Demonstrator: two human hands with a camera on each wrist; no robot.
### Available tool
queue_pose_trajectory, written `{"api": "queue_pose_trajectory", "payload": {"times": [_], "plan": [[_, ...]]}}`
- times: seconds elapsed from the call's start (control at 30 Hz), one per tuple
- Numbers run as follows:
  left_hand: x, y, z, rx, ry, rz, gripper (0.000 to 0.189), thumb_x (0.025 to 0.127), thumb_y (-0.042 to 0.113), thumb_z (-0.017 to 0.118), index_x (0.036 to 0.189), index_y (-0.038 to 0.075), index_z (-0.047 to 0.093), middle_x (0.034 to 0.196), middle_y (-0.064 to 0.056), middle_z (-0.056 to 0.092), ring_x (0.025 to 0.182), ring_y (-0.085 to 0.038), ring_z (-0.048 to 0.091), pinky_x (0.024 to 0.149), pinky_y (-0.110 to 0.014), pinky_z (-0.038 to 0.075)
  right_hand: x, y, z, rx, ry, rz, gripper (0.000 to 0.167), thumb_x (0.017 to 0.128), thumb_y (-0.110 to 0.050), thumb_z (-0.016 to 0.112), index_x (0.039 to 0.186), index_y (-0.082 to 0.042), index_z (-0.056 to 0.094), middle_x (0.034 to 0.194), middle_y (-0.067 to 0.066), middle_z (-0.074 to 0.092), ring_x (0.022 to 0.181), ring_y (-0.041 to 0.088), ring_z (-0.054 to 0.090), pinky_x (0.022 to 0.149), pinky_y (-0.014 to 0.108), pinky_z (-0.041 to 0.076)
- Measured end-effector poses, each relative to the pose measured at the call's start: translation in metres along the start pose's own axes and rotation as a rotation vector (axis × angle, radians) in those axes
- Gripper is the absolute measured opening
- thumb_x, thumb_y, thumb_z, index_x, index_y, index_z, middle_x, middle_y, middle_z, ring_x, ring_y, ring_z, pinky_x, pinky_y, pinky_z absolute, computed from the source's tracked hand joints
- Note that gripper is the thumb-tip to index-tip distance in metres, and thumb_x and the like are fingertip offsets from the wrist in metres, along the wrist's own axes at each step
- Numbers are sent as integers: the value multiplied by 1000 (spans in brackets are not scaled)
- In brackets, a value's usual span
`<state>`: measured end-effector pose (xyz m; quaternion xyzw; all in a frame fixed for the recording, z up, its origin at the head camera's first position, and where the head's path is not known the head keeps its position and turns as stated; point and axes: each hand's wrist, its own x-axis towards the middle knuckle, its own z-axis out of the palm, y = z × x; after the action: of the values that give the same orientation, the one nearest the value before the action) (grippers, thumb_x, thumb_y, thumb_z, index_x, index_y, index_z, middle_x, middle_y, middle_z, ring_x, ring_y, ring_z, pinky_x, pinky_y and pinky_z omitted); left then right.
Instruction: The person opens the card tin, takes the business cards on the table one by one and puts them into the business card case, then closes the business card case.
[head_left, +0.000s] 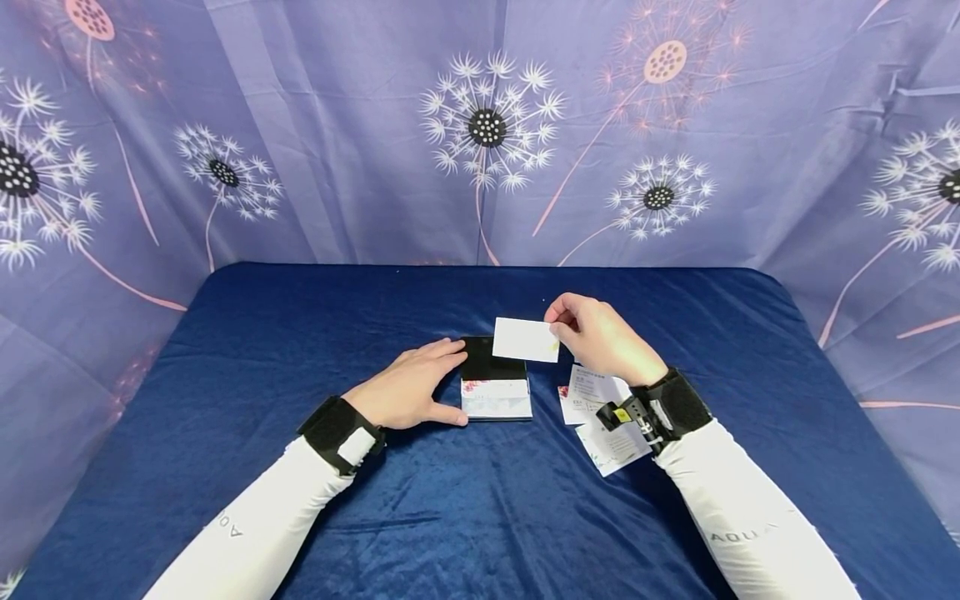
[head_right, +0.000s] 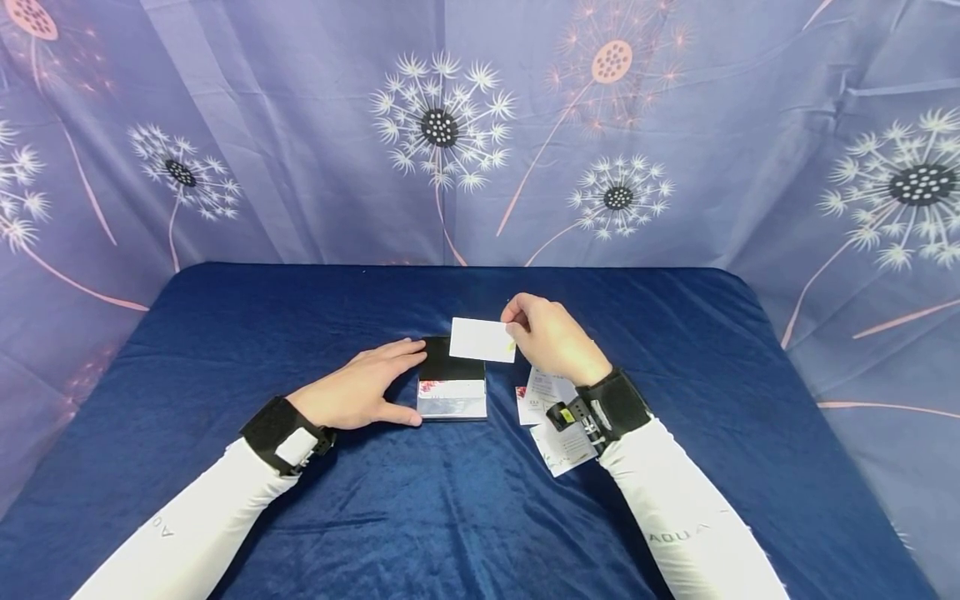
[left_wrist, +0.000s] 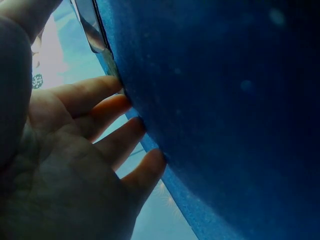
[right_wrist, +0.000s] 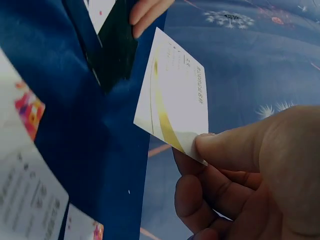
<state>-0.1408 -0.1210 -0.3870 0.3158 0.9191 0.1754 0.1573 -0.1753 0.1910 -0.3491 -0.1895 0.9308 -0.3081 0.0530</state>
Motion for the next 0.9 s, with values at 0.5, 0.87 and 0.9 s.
{"api": "queue_pose_trajectory", "payload": {"times": [0.5,0.87,0.9], "plan": [[0,0,0,-12,4,-12,97,92,54,80,164,3,39,172,-15,29,160,-33,22,126,-57,24,7,-13,23,12,-25,-81,9,106,-6,60,107,-9,68,92,2,66,77,18,58,73,37,47],[1,-1,1,2,-1,-10,98,93,55,79,164,3,38,172,-15,29,160,-33,22,126,-57,24,9,-15,34,32,-65,-96,8,106,-5,61,108,-8,68,94,2,67,76,17,59,71,36,50],[1,-1,1,2,1,-9,97,93,55,79,164,3,38,172,-15,29,160,-33,22,126,-57,24,9,-16,34,37,-73,-92,8,106,-6,61,108,-8,68,94,3,67,74,17,59,68,35,51]]}}
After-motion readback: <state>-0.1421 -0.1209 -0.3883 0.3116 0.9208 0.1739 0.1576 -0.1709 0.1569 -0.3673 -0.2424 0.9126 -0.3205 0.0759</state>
